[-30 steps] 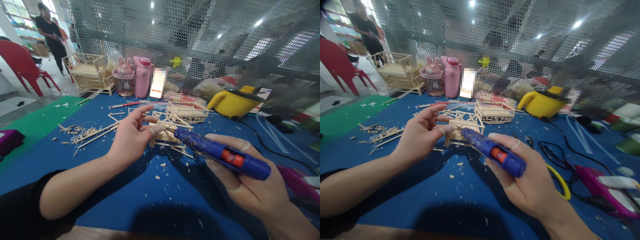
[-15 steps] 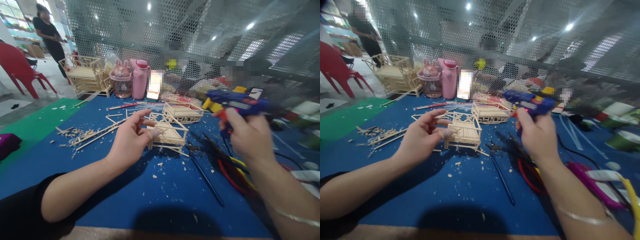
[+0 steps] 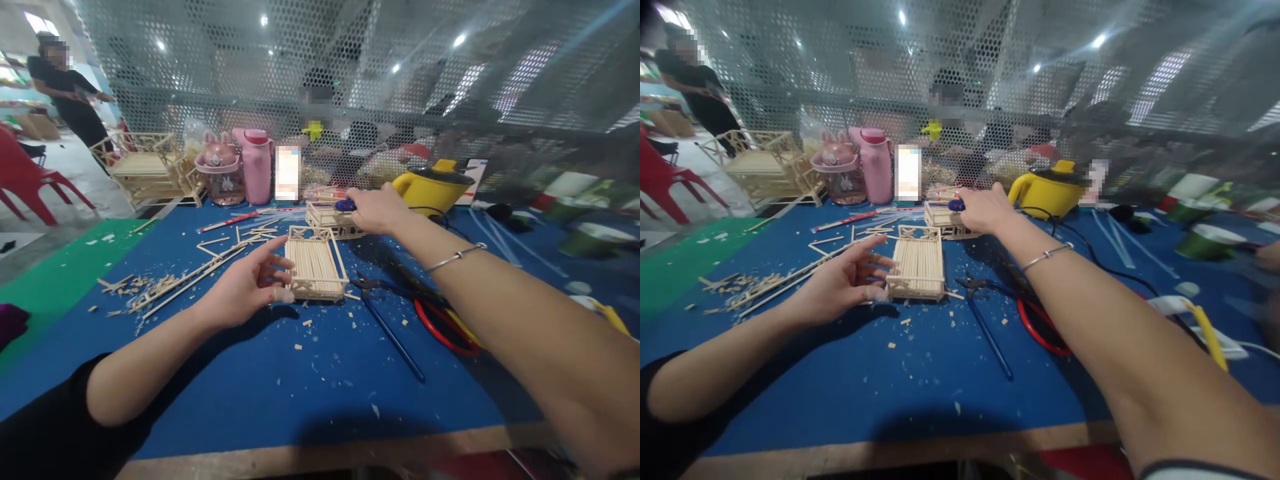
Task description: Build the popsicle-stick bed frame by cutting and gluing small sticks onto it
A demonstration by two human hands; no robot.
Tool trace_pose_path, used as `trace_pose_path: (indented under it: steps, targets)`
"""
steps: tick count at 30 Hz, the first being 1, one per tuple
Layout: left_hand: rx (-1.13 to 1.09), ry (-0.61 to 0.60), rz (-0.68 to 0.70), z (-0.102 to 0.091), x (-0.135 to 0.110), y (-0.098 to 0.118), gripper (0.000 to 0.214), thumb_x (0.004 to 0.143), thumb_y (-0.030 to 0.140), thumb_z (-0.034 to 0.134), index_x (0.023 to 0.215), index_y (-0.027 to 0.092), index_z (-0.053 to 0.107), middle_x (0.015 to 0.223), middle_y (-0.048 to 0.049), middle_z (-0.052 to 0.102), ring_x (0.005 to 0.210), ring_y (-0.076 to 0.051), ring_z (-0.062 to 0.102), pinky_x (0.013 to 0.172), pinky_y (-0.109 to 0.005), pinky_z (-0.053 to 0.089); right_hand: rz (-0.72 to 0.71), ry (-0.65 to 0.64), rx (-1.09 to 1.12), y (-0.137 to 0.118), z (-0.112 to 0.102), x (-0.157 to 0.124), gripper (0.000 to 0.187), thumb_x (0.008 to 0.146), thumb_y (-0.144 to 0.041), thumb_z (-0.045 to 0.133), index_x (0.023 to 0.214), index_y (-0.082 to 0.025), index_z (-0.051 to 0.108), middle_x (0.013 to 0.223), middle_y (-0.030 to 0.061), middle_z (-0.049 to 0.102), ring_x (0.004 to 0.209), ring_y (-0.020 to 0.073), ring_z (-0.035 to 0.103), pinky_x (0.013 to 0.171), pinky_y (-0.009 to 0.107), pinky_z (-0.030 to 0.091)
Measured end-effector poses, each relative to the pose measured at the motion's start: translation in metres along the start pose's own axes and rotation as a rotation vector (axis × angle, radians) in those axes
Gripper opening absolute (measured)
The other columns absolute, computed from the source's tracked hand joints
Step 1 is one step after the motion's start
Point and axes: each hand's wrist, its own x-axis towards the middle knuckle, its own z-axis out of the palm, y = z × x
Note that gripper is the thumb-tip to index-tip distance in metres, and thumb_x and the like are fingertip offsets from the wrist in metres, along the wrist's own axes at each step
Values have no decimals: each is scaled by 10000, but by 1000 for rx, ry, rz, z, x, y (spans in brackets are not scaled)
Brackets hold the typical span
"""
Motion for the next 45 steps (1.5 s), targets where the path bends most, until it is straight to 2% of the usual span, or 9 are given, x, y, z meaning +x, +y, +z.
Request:
trace_pose_path:
  steps: [4, 8, 12, 14, 17, 21, 29, 36, 45]
  targets:
    - [435, -38, 33, -14, 0, 3, 490, 662, 311, 741, 1113, 190, 593, 944, -49, 603, 884, -192, 572, 802, -366, 484, 44, 21, 31, -2, 9, 18, 359, 813, -284, 425, 1109, -127, 554, 1042, 154, 661, 943, 311, 590, 868, 504, 265]
    - [663, -120, 7, -12, 0, 2, 437, 701, 406, 703, 1075, 192, 630, 811, -20, 616, 724, -167, 560, 684, -311, 460, 76, 18, 89, -7, 14, 21, 349, 761, -268, 503, 1067, -132, 601, 1106, 166, 642, 985, 321, 573, 868, 511, 300]
    - [719, -128, 76, -2, -1, 1, 450, 762, 352, 652, 1189, 222, 593, 932, -47, 673, 807, -191, 596, 723, -309, 449, 117, 217, 121, -20, 0, -11, 526, 768, -189, 463, 1288, -117, 450, 1282, 187, 534, 1141, 350, 476, 904, 505, 318]
    - [709, -135, 113, 1, -2, 0, 370, 795, 314, 612, 1158, 245, 622, 1006, -48, 693, 869, -201, 612, 757, -311, 449, 104, 410, 261, -28, -7, -37, 542, 744, -125, 444, 1286, -114, 457, 1242, 161, 566, 1100, 306, 510, 913, 446, 356]
    - [657, -54, 118, 4, -1, -1, 305, 819, 310, 569, 1096, 235, 670, 1007, -51, 711, 819, -195, 629, 732, -307, 463, 155, 505, 530, -36, -6, -75, 491, 724, -93, 421, 1205, -112, 516, 1084, 129, 628, 974, 243, 567, 865, 361, 417]
    - [477, 146, 90, 5, 2, 0, 336, 789, 348, 592, 1052, 163, 693, 948, -77, 723, 792, -195, 640, 742, -314, 491, 273, 369, 704, -37, 5, -106, 369, 778, -156, 394, 1097, -139, 578, 905, 93, 652, 789, 208, 583, 734, 333, 446]
    - [414, 328, 77, 4, 8, 6, 368, 752, 390, 628, 1006, 135, 701, 830, -53, 730, 745, -191, 652, 719, -305, 514, -145, -35, 690, -51, 4, -122, 122, 675, -333, 686, 738, -232, 708, 762, 15, 671, 706, 159, 592, 656, 250, 420]
    - [438, 364, 109, -3, 10, -6, 331, 773, 351, 611, 1011, 140, 704, 980, -82, 724, 904, -221, 656, 815, -319, 499, -181, -39, 678, -54, 13, -116, 114, 779, -266, 598, 709, -204, 664, 779, 35, 671, 765, 172, 583, 713, 265, 400]
    - [549, 212, 133, -8, 2, -21, 271, 797, 325, 587, 1007, 212, 718, 990, -43, 729, 896, -201, 659, 839, -299, 481, 85, 128, 744, -35, 22, -117, 168, 866, -281, 428, 863, -202, 575, 730, 22, 640, 667, 162, 560, 630, 259, 378]
